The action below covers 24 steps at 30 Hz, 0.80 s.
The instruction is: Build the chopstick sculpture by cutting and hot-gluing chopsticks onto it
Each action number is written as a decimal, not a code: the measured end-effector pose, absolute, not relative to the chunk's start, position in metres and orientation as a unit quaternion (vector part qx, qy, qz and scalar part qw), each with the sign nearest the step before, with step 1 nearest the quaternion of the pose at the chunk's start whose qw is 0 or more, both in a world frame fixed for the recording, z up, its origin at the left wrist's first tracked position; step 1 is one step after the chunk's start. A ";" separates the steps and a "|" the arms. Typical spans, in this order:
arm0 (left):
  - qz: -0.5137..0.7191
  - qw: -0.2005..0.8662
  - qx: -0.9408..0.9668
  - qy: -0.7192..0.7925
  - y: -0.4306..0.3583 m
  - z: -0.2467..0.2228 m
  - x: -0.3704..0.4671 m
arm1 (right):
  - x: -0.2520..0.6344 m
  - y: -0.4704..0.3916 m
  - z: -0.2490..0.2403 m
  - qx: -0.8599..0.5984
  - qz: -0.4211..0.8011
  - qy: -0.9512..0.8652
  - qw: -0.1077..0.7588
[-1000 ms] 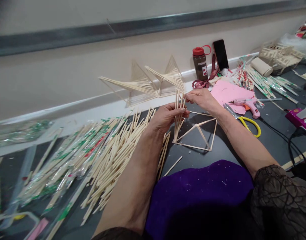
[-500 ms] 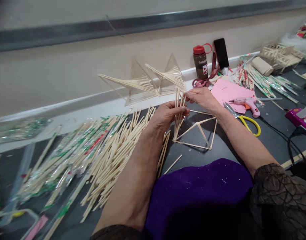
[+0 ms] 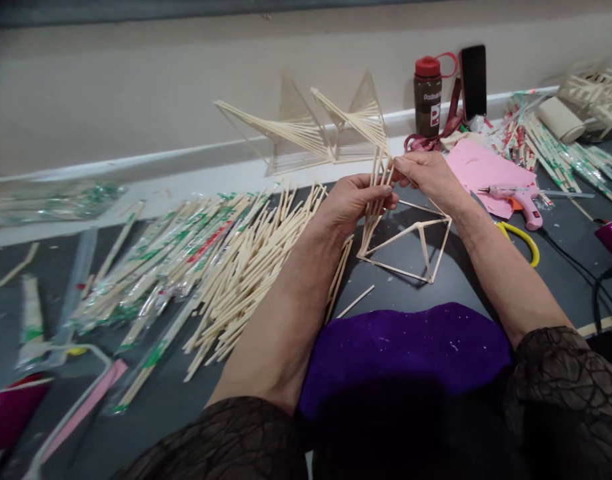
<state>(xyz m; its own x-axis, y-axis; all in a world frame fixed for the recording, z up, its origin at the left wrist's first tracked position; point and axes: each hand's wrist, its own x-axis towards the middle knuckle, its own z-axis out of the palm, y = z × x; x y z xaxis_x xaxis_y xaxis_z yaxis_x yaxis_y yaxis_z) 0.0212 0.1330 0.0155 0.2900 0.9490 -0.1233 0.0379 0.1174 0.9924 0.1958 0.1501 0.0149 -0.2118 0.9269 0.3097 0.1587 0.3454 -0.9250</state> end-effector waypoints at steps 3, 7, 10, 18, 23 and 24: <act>0.385 0.595 0.548 0.444 0.133 0.015 0.020 | 0.197 0.152 0.011 -0.389 0.419 -0.667 0.478; 0.386 0.605 0.542 0.437 0.134 0.014 0.019 | 0.197 0.152 0.011 -0.384 0.438 -0.654 0.482; 0.393 0.617 0.531 0.426 0.136 0.013 0.019 | 0.197 0.151 0.013 -0.378 0.453 -0.650 0.479; 0.405 0.624 0.517 0.424 0.133 0.017 0.021 | 0.198 0.152 0.013 -0.394 0.428 -0.670 0.460; 0.406 0.621 0.511 0.435 0.132 0.019 0.022 | 0.197 0.151 0.013 -0.396 0.436 -0.661 0.465; 0.406 0.622 0.511 0.433 0.132 0.019 0.022 | 0.197 0.151 0.013 -0.399 0.436 -0.659 0.465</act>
<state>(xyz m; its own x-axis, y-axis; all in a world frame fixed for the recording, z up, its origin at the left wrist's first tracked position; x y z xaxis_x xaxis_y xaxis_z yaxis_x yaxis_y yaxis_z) 0.0225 0.1321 0.0187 0.2955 0.9475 -0.1223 -0.0628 0.1470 0.9871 0.1966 0.1508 0.0134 -0.2497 0.9315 0.2646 0.1206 0.3011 -0.9459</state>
